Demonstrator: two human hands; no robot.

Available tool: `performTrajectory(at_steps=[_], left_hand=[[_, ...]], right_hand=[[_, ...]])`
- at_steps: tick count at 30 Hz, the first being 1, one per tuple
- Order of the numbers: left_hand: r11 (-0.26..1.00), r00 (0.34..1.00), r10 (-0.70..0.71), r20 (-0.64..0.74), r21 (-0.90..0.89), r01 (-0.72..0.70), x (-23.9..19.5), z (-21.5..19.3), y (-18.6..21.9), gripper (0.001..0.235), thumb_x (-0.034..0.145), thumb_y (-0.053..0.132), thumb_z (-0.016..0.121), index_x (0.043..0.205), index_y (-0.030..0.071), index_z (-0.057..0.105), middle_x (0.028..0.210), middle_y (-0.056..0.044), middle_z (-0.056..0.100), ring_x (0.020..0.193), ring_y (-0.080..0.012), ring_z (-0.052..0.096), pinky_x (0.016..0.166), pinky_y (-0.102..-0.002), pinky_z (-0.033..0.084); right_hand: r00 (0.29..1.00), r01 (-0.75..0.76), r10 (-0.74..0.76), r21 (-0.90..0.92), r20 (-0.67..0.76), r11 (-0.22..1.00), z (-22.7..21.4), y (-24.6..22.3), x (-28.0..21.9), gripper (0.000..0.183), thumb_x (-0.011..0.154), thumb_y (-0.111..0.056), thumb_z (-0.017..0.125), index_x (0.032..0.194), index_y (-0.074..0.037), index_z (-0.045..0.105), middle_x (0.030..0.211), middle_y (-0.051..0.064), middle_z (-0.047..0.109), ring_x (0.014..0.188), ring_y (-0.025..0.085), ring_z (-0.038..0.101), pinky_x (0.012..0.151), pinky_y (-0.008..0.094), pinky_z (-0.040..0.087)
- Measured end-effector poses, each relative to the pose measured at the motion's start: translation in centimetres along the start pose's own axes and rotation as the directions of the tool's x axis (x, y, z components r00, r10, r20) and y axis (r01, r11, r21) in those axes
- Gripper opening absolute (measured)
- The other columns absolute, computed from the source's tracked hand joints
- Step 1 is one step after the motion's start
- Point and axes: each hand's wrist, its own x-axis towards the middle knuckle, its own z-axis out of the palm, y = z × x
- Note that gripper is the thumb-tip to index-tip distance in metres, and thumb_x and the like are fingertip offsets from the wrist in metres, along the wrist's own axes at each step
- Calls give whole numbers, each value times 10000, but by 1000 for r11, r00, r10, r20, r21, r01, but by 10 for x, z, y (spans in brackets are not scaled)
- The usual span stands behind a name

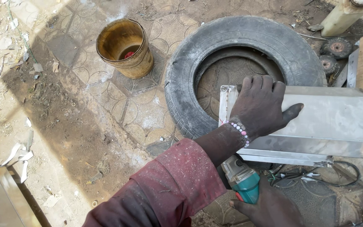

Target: Grinding the edges and surfaces of a metal box using an angle grinder

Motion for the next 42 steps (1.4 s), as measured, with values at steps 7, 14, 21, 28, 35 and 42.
performTrajectory(at_steps=[7,14,21,28,35,42], left_hand=[[1000,1000,0,23,12,0,-1,-1,-1,594,904,598,424,894,51,654,898,-165,611,863,-359,547,833,-499,404],[1000,1000,4,-8,1,-4,0,-1,-1,576,900,584,453,881,41,643,875,-177,599,840,-375,536,828,-515,407],[1000,1000,10,-15,0,-10,-2,2,-1,572,913,575,445,899,41,649,892,-174,602,848,-379,542,825,-517,405],[1000,1000,16,-6,13,-16,-1,2,-1,561,904,577,469,881,46,649,868,-177,611,827,-387,546,811,-526,402],[1000,999,-5,45,23,4,-1,-2,-1,588,913,581,427,937,46,669,916,-185,624,872,-382,550,850,-521,409],[997,989,-73,131,33,69,1,3,0,659,886,607,374,975,58,729,982,-204,685,934,-395,599,896,-541,397]], right_hand=[[999,44,-43,-42,20,998,-5,-2,2,940,692,-754,816,1421,-322,410,1327,63,692,1247,349,667,1007,489,540],[997,61,-58,-78,46,995,-4,-2,3,980,693,-791,822,1433,-330,373,1353,56,663,1258,359,653,1022,516,536],[999,34,-34,-71,-2,997,-1,-2,2,967,690,-773,831,1396,-271,401,1297,92,693,1201,393,682,980,514,552],[995,86,-89,-92,-34,992,1,-4,4,1001,699,-768,828,1429,-277,351,1302,79,682,1208,385,673,976,537,548],[997,71,-74,-137,-20,988,-1,-7,5,1170,694,-799,810,1555,-348,157,1276,100,707,1180,408,685,963,527,554],[991,-60,84,-210,107,976,10,4,19,1204,647,-761,890,1567,-493,162,1440,2,649,1360,258,634,1108,403,501]])
